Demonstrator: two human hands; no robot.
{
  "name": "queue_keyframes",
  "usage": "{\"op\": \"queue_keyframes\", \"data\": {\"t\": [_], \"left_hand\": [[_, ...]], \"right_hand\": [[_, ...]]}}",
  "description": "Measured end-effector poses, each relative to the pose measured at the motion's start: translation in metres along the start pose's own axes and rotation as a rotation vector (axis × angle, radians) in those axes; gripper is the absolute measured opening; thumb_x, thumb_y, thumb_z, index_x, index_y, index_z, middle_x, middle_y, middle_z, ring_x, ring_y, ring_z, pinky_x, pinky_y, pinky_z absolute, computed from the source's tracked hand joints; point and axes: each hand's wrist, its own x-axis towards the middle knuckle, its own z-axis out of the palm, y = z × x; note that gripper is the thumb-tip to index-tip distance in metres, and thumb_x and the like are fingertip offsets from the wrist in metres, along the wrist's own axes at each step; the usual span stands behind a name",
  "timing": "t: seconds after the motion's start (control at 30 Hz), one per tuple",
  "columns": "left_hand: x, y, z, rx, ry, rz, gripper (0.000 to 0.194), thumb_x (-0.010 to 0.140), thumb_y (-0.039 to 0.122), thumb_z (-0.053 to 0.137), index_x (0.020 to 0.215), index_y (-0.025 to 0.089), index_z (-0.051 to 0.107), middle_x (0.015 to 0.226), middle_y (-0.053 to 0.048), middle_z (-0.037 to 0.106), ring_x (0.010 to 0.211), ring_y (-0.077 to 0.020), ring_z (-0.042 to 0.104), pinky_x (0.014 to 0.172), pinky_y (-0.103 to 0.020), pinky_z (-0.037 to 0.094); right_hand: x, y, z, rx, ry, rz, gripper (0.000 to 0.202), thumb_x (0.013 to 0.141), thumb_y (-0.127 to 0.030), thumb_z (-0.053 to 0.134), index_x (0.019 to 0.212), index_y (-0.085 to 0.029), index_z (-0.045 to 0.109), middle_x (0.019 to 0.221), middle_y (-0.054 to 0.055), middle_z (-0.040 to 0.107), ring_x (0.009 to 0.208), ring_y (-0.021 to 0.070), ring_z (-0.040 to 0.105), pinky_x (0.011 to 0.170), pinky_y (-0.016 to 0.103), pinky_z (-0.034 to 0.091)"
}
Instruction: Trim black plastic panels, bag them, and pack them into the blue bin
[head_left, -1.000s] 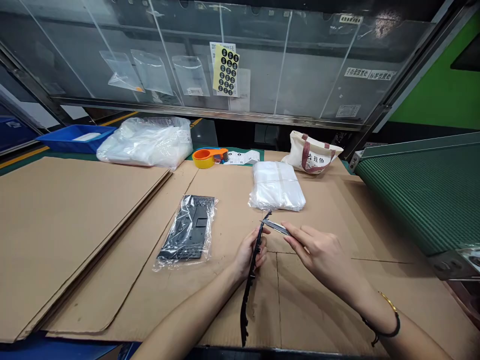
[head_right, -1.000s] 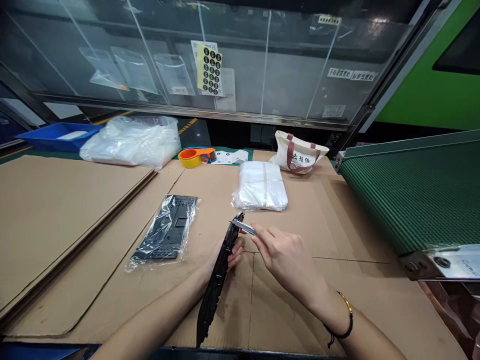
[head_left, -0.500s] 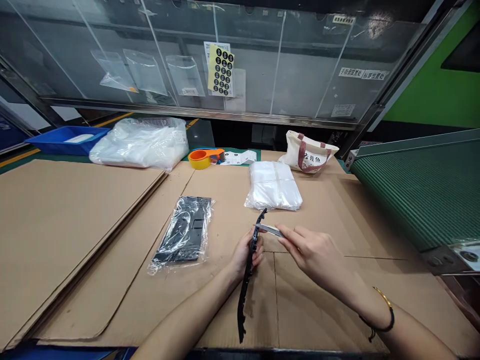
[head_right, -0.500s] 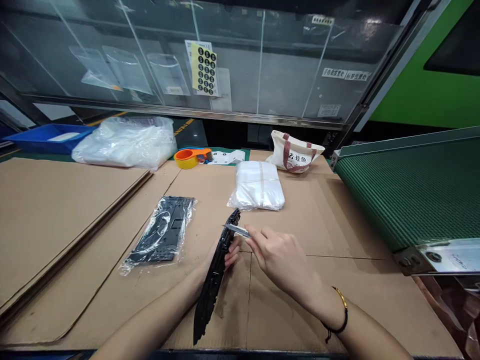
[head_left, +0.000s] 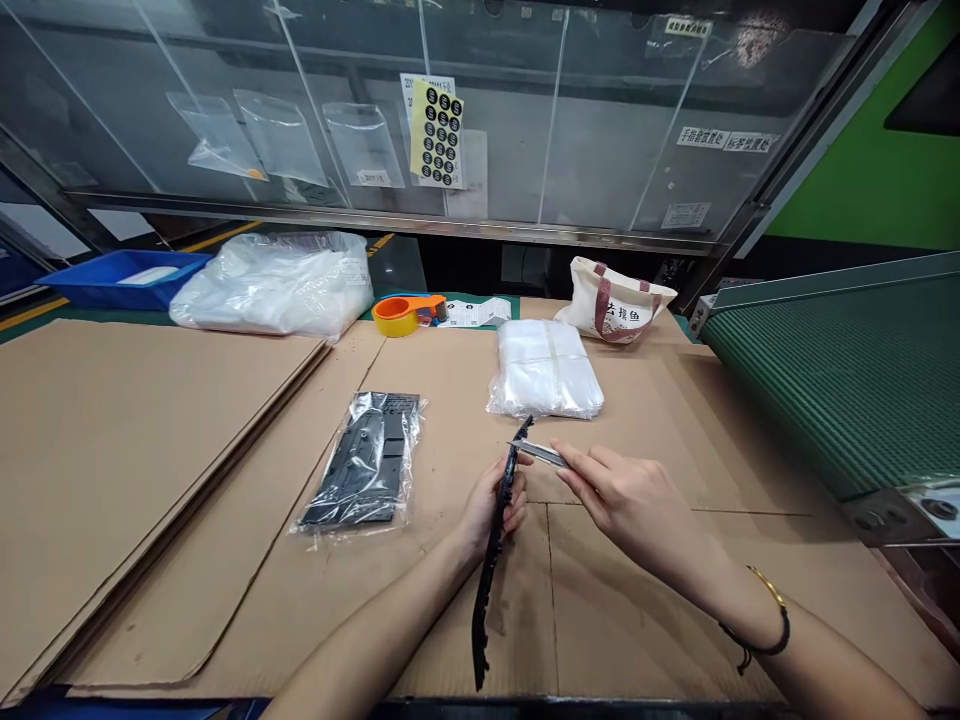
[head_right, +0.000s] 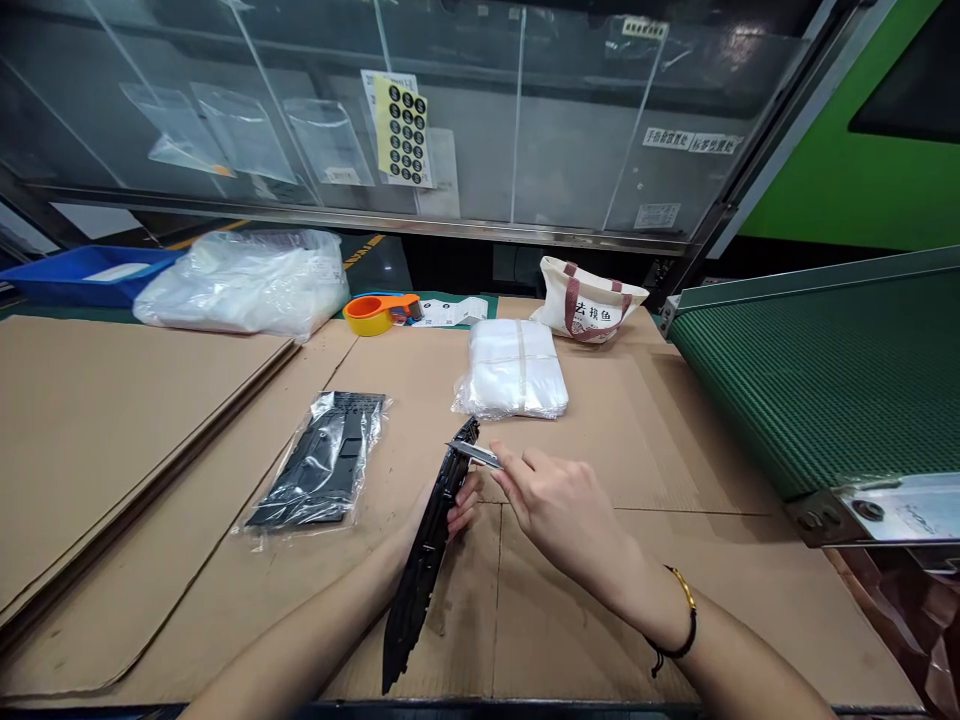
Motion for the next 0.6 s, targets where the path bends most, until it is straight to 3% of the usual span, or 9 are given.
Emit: {"op": "queue_keyframes", "data": {"t": [0.4,0.5,0.6], "left_hand": [[0.000,0.000,-0.001,0.004,0.016,-0.006,0.030,0.083,0.044,0.060,0.093,0.016,0.057,0.047,0.010,0.037,0.027,-0.0028,0.023,0.026,-0.016,0.013],[-0.001,0.000,0.002,0.003,0.058,-0.008,0.029,0.082,0.043,0.062,0.089,0.016,0.056,0.046,0.010,0.035,0.027,-0.0030,0.022,0.025,-0.015,0.013],[-0.002,0.010,0.008,-0.007,0.117,0.012,0.026,0.082,0.039,0.063,0.089,0.015,0.057,0.045,0.010,0.035,0.027,-0.0034,0.023,0.024,-0.015,0.014]], "right_hand": [[0.001,0.004,0.003,-0.024,0.014,0.008,0.044,0.103,-0.036,0.028,0.115,-0.017,0.066,0.072,0.004,0.067,0.055,0.0149,0.060,0.047,0.028,0.029],[-0.002,0.000,0.001,0.074,-0.028,-0.039,0.041,0.102,-0.035,0.031,0.119,-0.018,0.064,0.068,0.002,0.065,0.053,0.0147,0.059,0.048,0.027,0.032],[-0.007,0.006,0.005,0.302,-0.028,-0.020,0.035,0.101,-0.033,0.037,0.121,-0.020,0.062,0.080,0.003,0.070,0.067,0.0141,0.066,0.059,0.023,0.043]]}}
